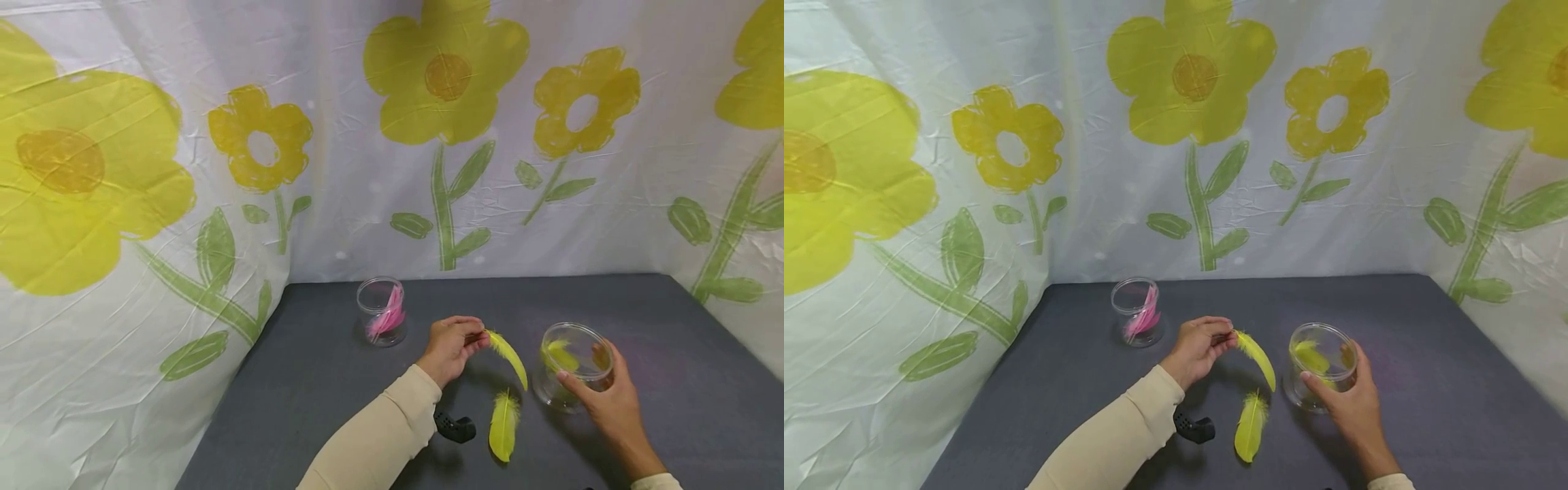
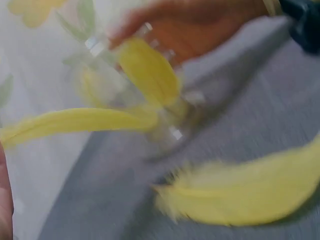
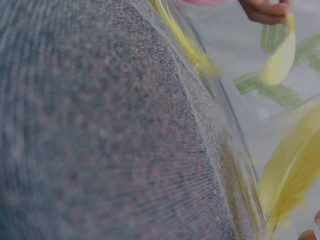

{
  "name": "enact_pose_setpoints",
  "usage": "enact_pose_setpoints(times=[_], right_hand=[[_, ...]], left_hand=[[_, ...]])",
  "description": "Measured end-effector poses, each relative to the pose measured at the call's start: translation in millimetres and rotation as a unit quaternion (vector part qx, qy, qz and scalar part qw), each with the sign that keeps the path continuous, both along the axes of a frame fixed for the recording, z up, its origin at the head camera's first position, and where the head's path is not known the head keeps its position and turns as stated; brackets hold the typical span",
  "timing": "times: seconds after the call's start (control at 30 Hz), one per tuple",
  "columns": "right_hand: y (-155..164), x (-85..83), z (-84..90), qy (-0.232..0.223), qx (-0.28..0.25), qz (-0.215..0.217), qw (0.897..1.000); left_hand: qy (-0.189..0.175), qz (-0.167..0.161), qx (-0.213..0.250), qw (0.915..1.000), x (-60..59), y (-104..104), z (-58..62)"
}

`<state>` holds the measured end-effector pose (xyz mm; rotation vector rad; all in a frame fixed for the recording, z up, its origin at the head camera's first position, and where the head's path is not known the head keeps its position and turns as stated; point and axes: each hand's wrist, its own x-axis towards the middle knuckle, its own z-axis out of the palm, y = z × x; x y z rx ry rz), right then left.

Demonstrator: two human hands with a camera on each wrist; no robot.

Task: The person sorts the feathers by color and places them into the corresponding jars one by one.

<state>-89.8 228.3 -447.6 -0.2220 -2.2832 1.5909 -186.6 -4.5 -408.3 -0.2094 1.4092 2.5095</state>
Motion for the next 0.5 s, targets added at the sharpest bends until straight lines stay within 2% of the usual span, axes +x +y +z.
enact_pose_setpoints(times=[0.2,0.5], right_hand=[[1,0.3,0.0,-0.001,0.004,0.003,1.0],[1,0.0,0.0,0.002,0.011,-0.001,1.0]], left_hand=[[0.01,0.028,0.07,0.9971,2.5,2,27.1],[0.038,0.019,0.12,0.9918,18.3,13,63.9]])
